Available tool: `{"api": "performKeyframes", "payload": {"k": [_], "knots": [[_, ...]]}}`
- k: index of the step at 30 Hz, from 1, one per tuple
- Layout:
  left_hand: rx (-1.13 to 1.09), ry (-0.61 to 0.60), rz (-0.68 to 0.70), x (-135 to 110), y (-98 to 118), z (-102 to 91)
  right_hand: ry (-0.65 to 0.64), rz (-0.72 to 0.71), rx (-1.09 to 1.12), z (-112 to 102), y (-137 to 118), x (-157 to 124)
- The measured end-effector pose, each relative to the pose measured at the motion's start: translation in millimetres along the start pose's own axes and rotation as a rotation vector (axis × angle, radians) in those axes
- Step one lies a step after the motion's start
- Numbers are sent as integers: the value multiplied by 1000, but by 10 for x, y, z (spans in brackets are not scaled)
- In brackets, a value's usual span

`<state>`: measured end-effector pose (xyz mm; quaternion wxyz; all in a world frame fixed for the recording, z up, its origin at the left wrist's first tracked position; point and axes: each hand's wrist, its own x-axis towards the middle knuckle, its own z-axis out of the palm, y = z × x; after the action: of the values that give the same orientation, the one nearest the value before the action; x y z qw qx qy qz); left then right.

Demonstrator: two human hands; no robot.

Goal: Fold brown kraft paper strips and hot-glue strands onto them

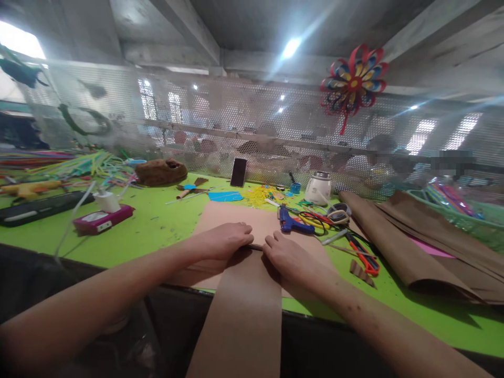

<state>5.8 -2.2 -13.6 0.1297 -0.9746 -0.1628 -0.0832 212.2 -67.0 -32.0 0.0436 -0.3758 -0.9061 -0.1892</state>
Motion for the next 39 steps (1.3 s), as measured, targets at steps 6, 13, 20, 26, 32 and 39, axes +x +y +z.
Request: {"api": "performKeyframes", "payload": {"k": [6, 13, 20, 26, 32, 39], "knots": [[-37, 90, -2, -112, 62, 4, 19, 34, 32, -31, -32, -38], [-107, -48, -90, -22, -5, -114, -22, 14, -12, -119, -87, -20], [-540, -171, -232, 320, -180, -82, 29, 23, -8, -195, -162, -31], [-799, -225, -251, 227, -174, -126, 142, 89, 44, -196, -204, -51], [-874, -194, -325, 172, -131, -64, 153, 96, 26, -165, -181, -31], [-901, -155, -312, 170, -91, -43, 315, 222, 352, -126, -103, -52]]}}
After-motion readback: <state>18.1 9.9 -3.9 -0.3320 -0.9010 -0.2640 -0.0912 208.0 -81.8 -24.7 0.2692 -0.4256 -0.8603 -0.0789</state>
